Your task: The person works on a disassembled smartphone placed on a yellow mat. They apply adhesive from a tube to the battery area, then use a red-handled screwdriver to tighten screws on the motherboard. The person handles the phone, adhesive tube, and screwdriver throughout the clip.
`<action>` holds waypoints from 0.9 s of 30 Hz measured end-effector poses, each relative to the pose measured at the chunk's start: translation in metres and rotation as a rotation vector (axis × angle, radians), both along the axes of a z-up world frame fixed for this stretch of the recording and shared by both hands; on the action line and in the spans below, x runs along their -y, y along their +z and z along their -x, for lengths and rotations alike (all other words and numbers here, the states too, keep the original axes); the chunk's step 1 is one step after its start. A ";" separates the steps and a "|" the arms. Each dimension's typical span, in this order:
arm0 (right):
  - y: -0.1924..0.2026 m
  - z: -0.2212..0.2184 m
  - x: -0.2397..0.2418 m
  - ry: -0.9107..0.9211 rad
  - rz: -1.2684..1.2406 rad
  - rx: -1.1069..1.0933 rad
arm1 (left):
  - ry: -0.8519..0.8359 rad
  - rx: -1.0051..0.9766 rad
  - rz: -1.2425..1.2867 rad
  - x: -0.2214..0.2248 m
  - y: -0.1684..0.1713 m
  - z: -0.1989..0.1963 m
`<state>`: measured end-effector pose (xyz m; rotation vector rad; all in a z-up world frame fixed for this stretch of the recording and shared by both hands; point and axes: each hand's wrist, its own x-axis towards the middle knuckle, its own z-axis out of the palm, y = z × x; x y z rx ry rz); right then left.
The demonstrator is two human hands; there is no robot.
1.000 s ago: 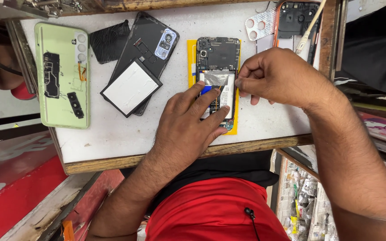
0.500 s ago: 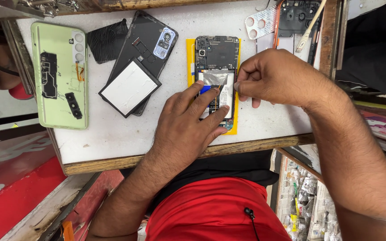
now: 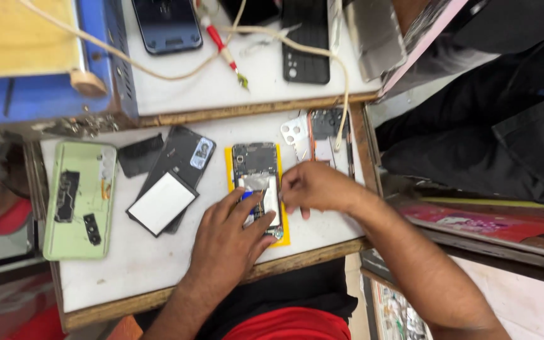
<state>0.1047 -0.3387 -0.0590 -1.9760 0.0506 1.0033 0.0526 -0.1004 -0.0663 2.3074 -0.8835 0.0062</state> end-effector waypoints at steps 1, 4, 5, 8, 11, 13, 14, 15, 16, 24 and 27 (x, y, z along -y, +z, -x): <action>-0.001 0.001 0.000 -0.022 -0.020 0.014 | 0.005 -0.005 0.004 -0.001 0.001 0.001; -0.005 0.014 -0.005 -0.076 -0.053 0.020 | 0.015 0.000 0.006 -0.004 -0.003 0.009; -0.004 0.014 -0.005 -0.088 -0.044 0.021 | 0.024 0.007 0.001 -0.005 -0.004 0.009; 0.003 0.021 -0.008 -0.053 -0.001 -0.006 | 0.023 0.016 0.019 -0.007 -0.005 0.009; 0.007 0.025 -0.009 -0.060 0.005 -0.035 | 0.014 0.009 0.013 -0.006 -0.007 0.009; 0.006 0.027 -0.010 -0.078 -0.004 -0.048 | 0.017 0.007 0.001 -0.006 -0.009 0.009; 0.006 0.028 -0.010 -0.083 -0.007 -0.051 | 0.015 0.008 -0.004 -0.006 -0.009 0.009; 0.006 0.029 -0.010 -0.090 -0.009 -0.053 | 0.014 0.005 -0.007 -0.005 -0.010 0.009; 0.007 0.031 -0.010 -0.085 0.006 -0.063 | 0.012 0.002 -0.011 -0.005 -0.010 0.009; 0.009 0.041 -0.015 -0.090 0.071 -0.098 | 0.013 0.006 -0.029 -0.005 -0.013 0.008; 0.010 0.042 -0.015 -0.088 0.084 -0.107 | 0.009 0.008 -0.036 -0.004 -0.014 0.009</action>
